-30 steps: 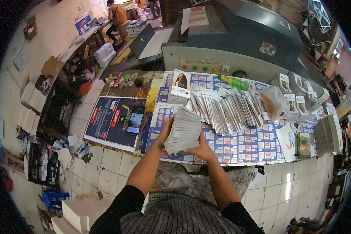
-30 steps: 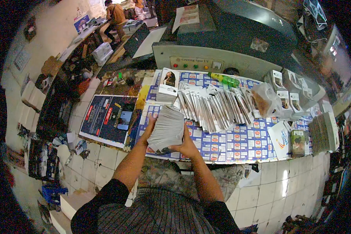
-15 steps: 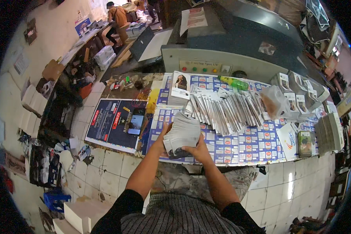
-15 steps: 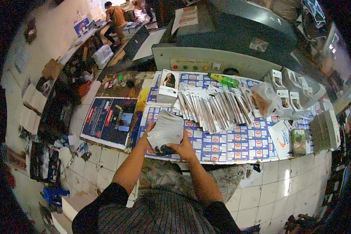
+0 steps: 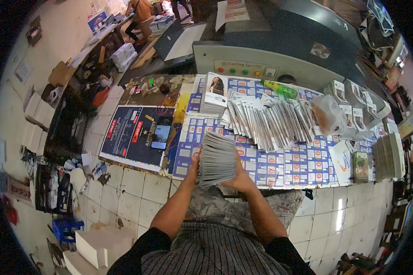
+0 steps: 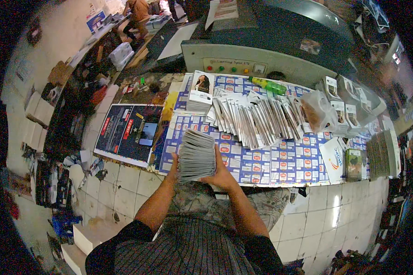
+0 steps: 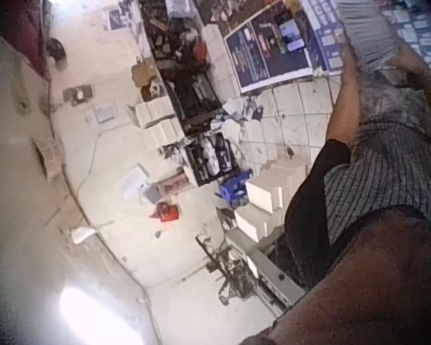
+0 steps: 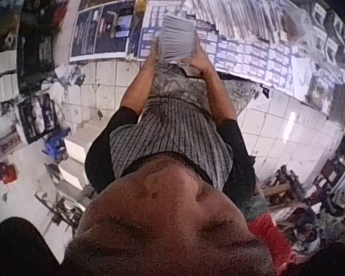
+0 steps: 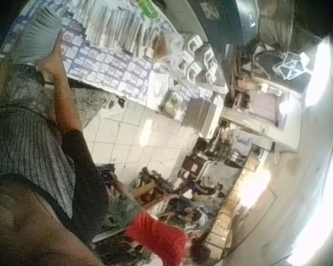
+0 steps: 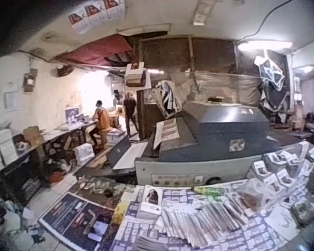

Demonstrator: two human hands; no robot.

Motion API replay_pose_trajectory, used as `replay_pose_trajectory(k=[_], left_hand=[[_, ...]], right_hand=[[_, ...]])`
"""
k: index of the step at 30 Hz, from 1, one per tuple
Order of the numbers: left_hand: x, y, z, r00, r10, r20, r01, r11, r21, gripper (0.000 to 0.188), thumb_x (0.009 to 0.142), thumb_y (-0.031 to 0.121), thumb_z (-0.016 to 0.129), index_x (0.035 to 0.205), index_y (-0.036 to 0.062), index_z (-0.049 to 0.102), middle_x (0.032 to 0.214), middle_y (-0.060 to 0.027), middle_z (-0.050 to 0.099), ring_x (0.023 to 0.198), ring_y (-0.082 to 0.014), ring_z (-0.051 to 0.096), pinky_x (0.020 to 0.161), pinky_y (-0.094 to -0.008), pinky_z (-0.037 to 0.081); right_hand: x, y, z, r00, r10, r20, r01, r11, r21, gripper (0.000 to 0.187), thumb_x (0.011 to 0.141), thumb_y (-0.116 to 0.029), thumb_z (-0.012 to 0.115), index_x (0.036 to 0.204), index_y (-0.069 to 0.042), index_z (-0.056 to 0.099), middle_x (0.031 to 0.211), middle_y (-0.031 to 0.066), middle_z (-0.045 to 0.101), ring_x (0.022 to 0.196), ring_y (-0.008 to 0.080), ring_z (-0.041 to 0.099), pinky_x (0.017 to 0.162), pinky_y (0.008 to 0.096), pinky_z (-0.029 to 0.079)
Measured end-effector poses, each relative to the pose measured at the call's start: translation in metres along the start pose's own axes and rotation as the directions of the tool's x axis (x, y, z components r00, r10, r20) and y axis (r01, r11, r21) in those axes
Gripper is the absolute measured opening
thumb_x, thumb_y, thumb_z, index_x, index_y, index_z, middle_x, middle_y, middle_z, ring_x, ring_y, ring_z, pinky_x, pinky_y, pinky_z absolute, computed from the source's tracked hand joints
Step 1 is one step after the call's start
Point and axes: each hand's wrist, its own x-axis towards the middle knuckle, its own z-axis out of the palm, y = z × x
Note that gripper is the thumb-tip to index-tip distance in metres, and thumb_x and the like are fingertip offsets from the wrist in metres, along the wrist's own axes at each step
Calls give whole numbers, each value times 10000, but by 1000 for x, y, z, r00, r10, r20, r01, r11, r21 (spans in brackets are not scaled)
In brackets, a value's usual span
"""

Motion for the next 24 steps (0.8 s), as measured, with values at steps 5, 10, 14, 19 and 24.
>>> replay_pose_trajectory(k=[5, 10, 14, 19, 24], left_hand=[[-2, -36, -42, 999, -14, -29, 15, 1000, 12, 906, 930, 763, 360, 1578, 136, 270, 1515, -90, 426, 1335, -255, 443, 1132, -403, 350], [-9, -17, -5, 979, 60, 196, -58, 998, -15, 864, 975, 710, 328, 1605, 142, 167, 1585, -81, 314, 1373, -237, 388, 1138, -391, 334], [-15, -29, -31, 992, -21, 122, 22, 1000, -5, 842, 985, 696, 292, 1612, 158, 131, 1593, -74, 296, 1405, -222, 358, 1162, -400, 305], [-20, -42, -55, 979, 181, -95, -158, 966, 203, 764, 992, 630, 401, 1492, 53, 391, 1467, -142, 494, 1339, -282, 490, 1150, -437, 375], [-11, 1, 26, 992, 122, 25, -124, 953, 278, 468, 1024, 300, 518, 1420, 53, 491, 1352, -89, 589, 1217, -214, 570, 1077, -388, 420]], right_hand=[[-4, -3, 8, 992, -124, 18, 125, 986, -109, 1464, 606, -245, 964, 1586, -99, -113, 1601, 233, 272, 1454, 339, 342, 1172, 414, 309], [-7, 5, 6, 987, -161, -6, 159, 978, -133, 1465, 607, -247, 964, 1582, -87, -119, 1612, 238, 238, 1457, 341, 336, 1178, 409, 297], [-7, 15, 10, 997, -76, -22, 72, 989, -131, 1386, 621, -256, 958, 1579, -46, -21, 1596, 240, 251, 1465, 339, 308, 1182, 407, 289], [-1, -5, 17, 994, -29, -101, 26, 999, -28, 1105, 684, -265, 918, 1521, 8, 249, 1488, 196, 376, 1390, 332, 378, 1159, 442, 306], [0, -10, 5, 942, -177, -284, 115, 969, -220, 1060, 675, -364, 912, 1474, 25, 334, 1438, 229, 433, 1344, 361, 432, 1129, 433, 344]])
